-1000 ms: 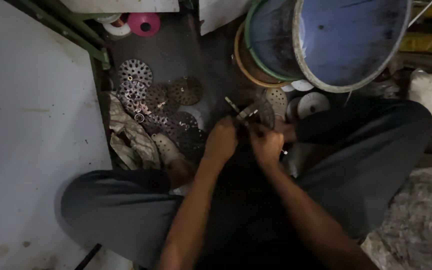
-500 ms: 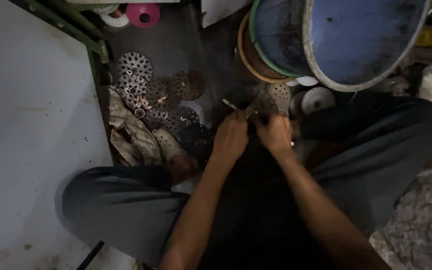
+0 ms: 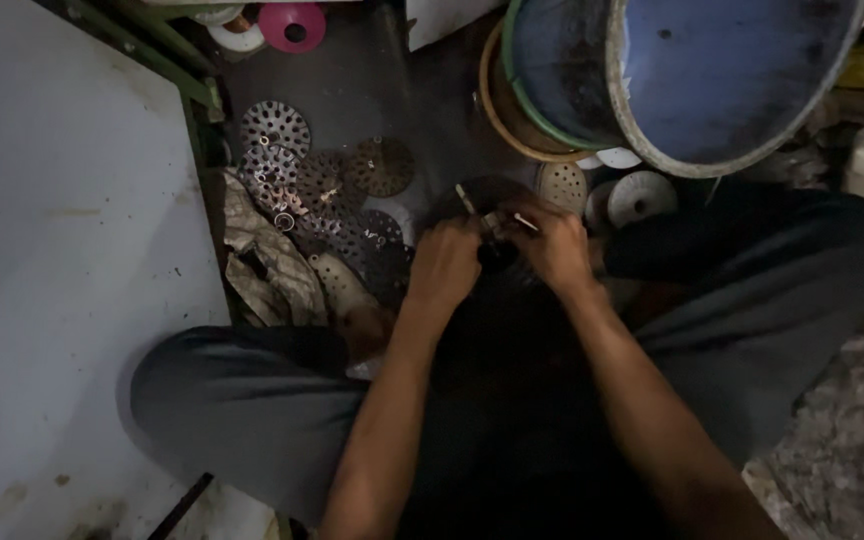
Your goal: The person sits on the floor and repeatedly cleans small white rectangular metal pieces using a handheld tool. They dip the tool into a bucket of water, wipe the metal piece, and place it into a blue container. This process is repeated for multiple pieces.
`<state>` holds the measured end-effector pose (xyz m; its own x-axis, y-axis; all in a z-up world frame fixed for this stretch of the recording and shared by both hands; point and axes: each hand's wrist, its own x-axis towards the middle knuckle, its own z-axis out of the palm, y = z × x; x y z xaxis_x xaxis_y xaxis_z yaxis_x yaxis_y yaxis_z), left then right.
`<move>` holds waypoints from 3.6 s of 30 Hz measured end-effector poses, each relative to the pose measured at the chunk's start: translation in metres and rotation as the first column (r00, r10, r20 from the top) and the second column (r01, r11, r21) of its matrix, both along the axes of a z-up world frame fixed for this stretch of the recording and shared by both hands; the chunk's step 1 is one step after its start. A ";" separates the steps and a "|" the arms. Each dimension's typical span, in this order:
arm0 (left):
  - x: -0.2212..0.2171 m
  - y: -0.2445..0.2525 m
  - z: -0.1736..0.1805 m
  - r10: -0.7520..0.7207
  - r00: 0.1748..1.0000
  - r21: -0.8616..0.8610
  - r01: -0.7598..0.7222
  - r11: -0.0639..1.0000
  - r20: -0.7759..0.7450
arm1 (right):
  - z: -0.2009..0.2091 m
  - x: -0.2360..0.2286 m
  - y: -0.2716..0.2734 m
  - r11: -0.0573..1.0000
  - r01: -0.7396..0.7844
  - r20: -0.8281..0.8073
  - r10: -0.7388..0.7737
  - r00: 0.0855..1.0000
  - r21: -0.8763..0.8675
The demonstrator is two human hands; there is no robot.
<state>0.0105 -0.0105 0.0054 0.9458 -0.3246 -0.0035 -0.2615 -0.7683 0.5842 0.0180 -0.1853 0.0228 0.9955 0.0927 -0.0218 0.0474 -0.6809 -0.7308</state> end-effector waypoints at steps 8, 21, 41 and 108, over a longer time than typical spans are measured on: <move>-0.006 -0.005 -0.001 0.058 0.998 0.016 -0.059 0.998 0.036 | -0.008 -0.003 -0.010 0.993 -0.113 0.076 0.115 0.990 -0.026; 0.001 -0.001 -0.016 0.214 0.945 -0.361 -0.295 0.885 -0.247 | -0.016 -0.004 -0.017 0.989 0.051 -0.076 -0.041 0.996 0.142; 0.013 0.026 -0.023 0.099 0.623 -0.462 -0.667 0.584 -0.776 | -0.026 0.005 -0.039 0.956 0.156 -0.298 -0.079 0.951 0.247; 0.002 0.028 0.043 0.062 0.895 0.183 0.022 0.983 -0.441 | 0.048 0.001 -0.044 0.991 -0.062 -0.104 0.050 0.993 -0.120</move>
